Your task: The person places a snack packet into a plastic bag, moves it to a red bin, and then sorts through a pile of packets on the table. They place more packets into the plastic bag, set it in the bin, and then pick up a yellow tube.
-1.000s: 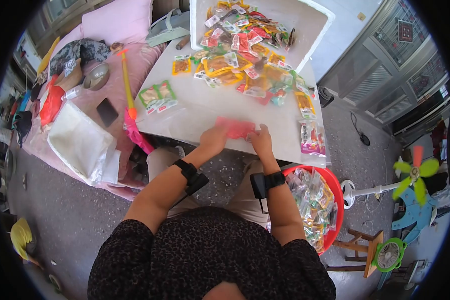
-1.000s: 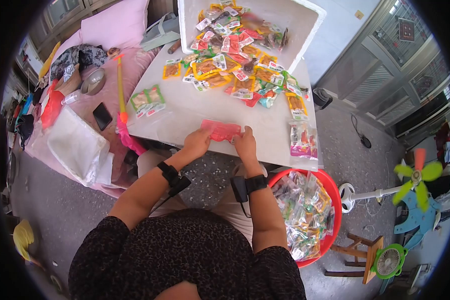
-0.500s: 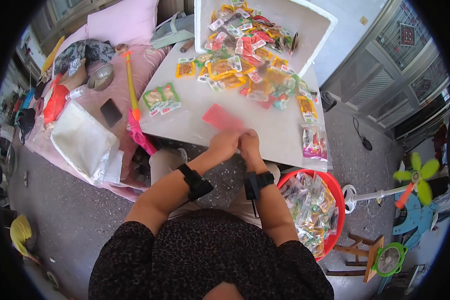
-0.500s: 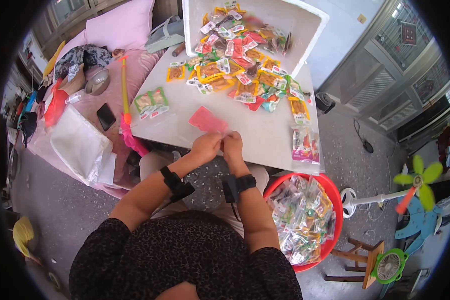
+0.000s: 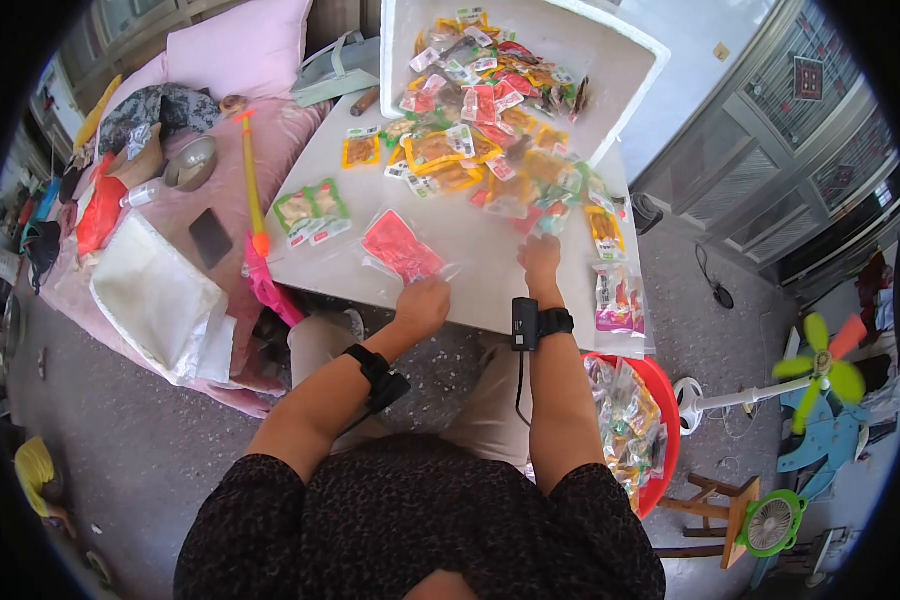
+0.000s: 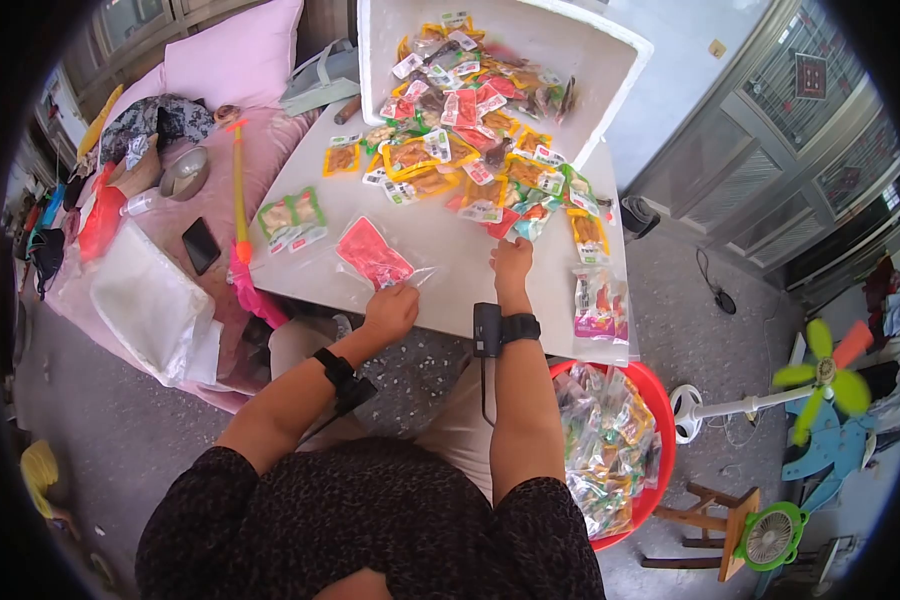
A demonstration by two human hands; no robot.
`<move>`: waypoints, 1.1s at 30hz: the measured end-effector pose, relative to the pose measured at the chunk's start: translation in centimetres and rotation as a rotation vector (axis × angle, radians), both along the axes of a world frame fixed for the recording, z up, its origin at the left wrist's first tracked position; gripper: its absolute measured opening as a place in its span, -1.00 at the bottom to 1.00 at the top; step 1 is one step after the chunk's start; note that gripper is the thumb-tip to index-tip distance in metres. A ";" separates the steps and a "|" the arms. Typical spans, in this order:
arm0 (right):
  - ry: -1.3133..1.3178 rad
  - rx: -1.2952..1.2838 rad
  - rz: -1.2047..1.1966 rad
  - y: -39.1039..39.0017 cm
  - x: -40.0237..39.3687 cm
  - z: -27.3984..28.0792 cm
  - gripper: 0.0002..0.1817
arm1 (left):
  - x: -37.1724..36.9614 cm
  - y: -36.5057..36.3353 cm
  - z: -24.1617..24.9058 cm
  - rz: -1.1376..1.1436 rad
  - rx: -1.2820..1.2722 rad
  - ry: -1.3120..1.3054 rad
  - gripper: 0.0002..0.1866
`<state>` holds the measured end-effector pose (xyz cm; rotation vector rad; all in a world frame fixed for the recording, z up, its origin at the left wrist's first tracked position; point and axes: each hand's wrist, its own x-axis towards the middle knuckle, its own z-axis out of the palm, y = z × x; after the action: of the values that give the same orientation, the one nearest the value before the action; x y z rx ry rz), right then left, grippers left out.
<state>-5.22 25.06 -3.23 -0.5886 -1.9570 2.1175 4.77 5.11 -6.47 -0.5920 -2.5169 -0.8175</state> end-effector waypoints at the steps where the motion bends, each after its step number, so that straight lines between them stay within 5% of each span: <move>1: -0.033 0.021 0.030 0.5 -1.0 0.0 -0.77 | -0.1 0.0 0.0 -0.002 -0.005 -0.002 -0.95; 5: -0.024 -0.042 0.107 1.4 -5.1 -2.5 -0.82 | 0.1 -0.2 0.1 0.008 -0.015 -0.023 -0.94; 8: -0.014 0.138 0.095 1.1 -5.7 -3.3 -0.85 | 0.0 -0.2 0.2 0.013 -0.005 -0.035 -0.93; 18: 0.133 -0.412 0.128 2.1 4.6 -1.1 -0.85 | -0.2 -0.3 0.0 -0.018 0.009 -0.020 -0.94; 25: 0.232 -0.520 0.088 5.7 7.7 0.8 -0.95 | -0.1 -0.1 0.7 0.022 0.042 -0.132 -0.95; 29: 0.197 -0.337 0.158 5.4 7.8 1.5 -0.90 | 0.0 0.0 1.2 0.026 0.104 -0.141 -0.93; 33: 0.050 -0.048 0.498 3.1 7.9 1.3 -0.86 | 0.5 0.4 2.2 0.004 0.155 -0.257 -0.90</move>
<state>2.64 28.11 -1.91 -0.0475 -2.2038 2.4273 5.25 5.50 -4.22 -0.4545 -2.6469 -1.1395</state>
